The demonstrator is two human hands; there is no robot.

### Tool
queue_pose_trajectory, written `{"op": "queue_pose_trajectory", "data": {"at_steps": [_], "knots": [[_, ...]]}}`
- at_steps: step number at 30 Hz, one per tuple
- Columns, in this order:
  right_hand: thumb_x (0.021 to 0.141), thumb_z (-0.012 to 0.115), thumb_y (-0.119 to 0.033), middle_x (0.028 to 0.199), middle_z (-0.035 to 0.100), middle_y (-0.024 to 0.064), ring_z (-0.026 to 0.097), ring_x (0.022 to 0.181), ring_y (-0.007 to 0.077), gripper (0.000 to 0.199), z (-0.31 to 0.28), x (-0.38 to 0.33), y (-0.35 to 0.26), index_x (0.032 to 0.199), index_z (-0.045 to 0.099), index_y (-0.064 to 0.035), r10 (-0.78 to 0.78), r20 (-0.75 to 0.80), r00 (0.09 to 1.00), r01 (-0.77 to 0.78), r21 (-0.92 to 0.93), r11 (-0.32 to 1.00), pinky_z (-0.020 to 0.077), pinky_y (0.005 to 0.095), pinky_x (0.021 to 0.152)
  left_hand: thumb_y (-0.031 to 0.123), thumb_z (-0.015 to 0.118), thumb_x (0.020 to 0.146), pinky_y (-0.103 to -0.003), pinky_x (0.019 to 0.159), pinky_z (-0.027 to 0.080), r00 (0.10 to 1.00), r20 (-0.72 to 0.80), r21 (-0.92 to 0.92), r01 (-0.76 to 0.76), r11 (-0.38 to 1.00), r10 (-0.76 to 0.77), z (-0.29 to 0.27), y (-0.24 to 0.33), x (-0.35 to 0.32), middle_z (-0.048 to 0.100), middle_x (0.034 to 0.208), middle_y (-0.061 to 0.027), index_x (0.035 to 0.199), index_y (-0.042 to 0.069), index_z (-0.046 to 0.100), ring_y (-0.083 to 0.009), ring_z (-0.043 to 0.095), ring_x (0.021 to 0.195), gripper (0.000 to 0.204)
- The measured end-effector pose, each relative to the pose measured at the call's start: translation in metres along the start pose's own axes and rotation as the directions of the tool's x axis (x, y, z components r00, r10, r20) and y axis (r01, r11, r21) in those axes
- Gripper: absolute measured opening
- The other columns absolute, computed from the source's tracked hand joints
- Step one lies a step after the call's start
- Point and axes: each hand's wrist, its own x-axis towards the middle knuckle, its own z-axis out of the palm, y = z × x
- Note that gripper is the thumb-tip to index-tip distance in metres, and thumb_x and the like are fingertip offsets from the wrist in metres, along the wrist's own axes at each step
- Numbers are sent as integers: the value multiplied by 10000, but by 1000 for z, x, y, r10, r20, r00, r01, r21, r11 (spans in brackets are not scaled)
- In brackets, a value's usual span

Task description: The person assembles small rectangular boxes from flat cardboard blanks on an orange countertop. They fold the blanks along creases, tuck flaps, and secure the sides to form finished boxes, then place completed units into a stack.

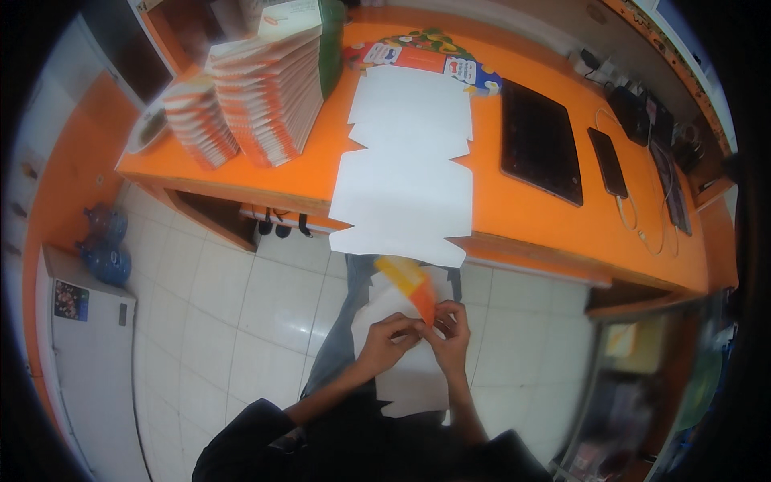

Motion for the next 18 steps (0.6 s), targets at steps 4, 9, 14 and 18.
{"op": "queue_pose_trajectory", "data": {"at_steps": [4, 9, 14, 18], "knots": [[829, 675, 22, 1016, 637, 95, 641, 930, 163, 215, -3, 1, 1, 1025, 587, 35, 89, 25, 996, -91, 73, 993, 513, 290, 855, 87, 663, 857, -334, 810, 515, 999, 0, 182, -44, 982, 45, 2, -13, 0, 633, 1026, -127, 1081, -7, 626, -260, 645, 918, 246], [849, 651, 13, 915, 674, 90, 648, 843, 123, 104, -5, 5, 1, 947, 629, 42, 178, -3, 984, -178, -49, 983, 529, 248, 728, 214, 727, 821, -365, 763, 496, 994, 72, 470, -110, 876, 87, -7, -11, 4, 600, 1007, -133, 1139, 39, 573, -258, 607, 916, 395], [840, 660, 20, 879, 681, 96, 644, 808, 109, 85, 3, 7, 0, 914, 627, 48, 182, 35, 983, -180, -47, 982, 534, 229, 663, 202, 745, 795, -371, 733, 499, 995, 60, 478, 41, 877, -79, -14, -7, 7, 607, 955, -126, 1116, 12, 568, -260, 626, 796, 413], [839, 650, 45, 938, 686, 127, 647, 842, 127, 68, 5, 8, -2, 901, 627, 57, 183, 93, 979, -187, 46, 981, 536, 247, 723, 149, 729, 813, -342, 704, 509, 999, -5, 292, -43, 955, 47, -16, -13, 1, 635, 918, -120, 1054, 12, 604, -239, 649, 799, 304]]}}
